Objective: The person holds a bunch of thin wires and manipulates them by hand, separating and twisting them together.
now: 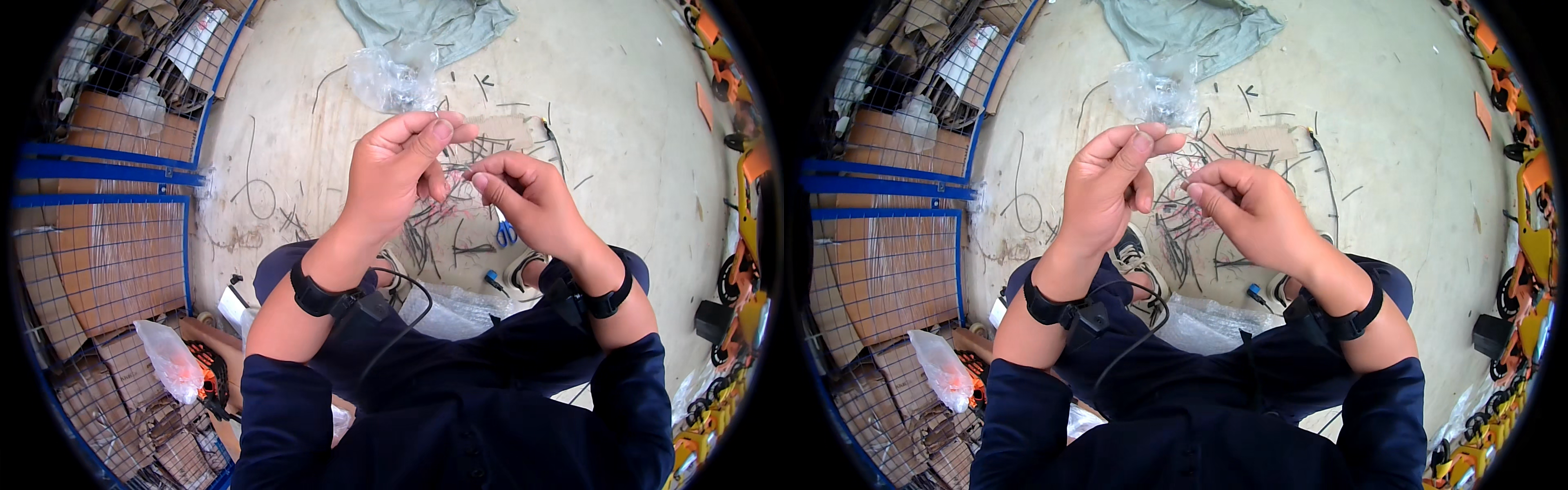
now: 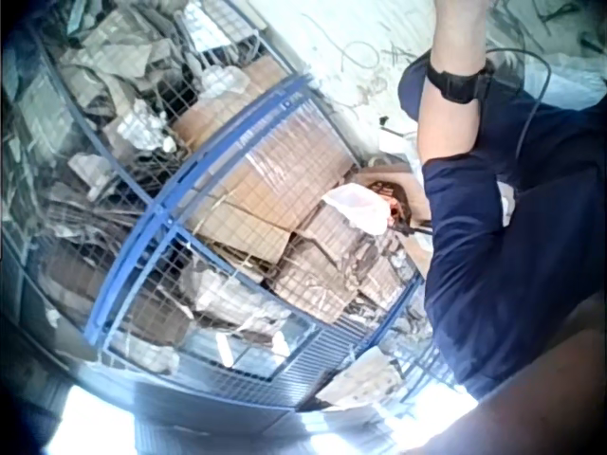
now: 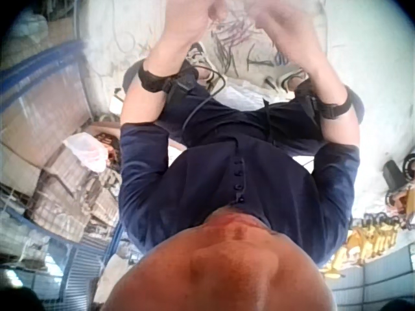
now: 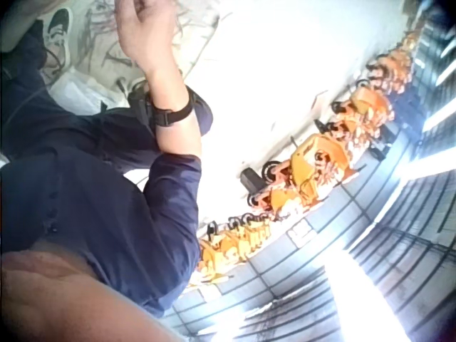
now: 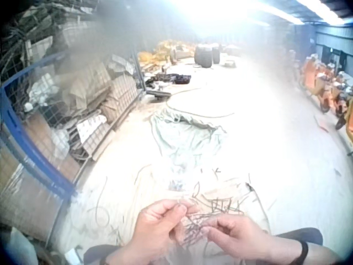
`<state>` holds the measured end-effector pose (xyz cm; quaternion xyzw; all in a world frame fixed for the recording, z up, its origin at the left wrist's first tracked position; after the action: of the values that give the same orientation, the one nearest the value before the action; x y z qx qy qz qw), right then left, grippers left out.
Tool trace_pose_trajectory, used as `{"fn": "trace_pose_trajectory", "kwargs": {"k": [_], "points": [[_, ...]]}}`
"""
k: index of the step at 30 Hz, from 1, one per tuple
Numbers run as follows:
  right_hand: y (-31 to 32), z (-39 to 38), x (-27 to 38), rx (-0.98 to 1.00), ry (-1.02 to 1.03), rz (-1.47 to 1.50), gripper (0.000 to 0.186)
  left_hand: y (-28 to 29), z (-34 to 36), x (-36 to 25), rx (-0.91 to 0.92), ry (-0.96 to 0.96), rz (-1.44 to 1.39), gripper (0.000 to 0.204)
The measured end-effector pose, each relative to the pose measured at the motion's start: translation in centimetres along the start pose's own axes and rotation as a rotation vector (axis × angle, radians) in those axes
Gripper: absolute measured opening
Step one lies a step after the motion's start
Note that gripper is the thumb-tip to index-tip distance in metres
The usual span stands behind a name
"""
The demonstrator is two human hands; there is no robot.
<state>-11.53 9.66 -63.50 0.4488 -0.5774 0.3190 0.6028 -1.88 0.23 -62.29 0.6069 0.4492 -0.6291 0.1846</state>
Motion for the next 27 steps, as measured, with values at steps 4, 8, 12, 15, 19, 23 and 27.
{"fn": "trace_pose_trajectory", "kwargs": {"k": [4,8,12,15,19,23,27], "points": [[-0.2,-0.5,2.0,0.060,0.098,-0.085,0.009,0.4,0.8,0.6,-0.060,-0.108,0.211,0.022],[1.2,-0.3,4.8,-0.045,0.478,-0.272,0.008,-0.9,0.8,1.3,0.006,-0.060,0.265,0.019],[1.9,0.0,5.1,-0.101,0.572,-0.346,0.010,-2.1,0.1,1.5,0.054,-0.057,0.288,0.021],[2.0,-0.3,5.5,-0.110,0.598,-0.369,0.011,-2.2,0.0,1.8,0.060,-0.056,0.346,0.021],[2.3,-0.4,5.9,-0.153,0.646,-0.379,0.013,-2.2,0.0,3.2,0.162,0.021,0.381,0.022],[2.5,-0.3,6.5,-0.143,0.691,-0.389,0.013,-2.4,-0.5,4.7,0.298,0.233,0.328,0.026],[2.6,-0.1,6.4,-0.146,0.691,-0.359,0.013,-2.3,-1.0,6.2,0.331,0.369,0.138,0.029]]}}
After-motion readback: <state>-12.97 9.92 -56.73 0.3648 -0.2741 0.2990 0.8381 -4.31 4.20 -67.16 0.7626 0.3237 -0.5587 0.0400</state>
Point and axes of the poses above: each hand's wrist, its own z-axis towards the middle knuckle, its own y-axis out of the back of the hand, x = y × z, the point moved 10 cm from there along z, towards the middle knuckle, and after that the axes turned 11 degrees about -x, right-handed, at the moved point
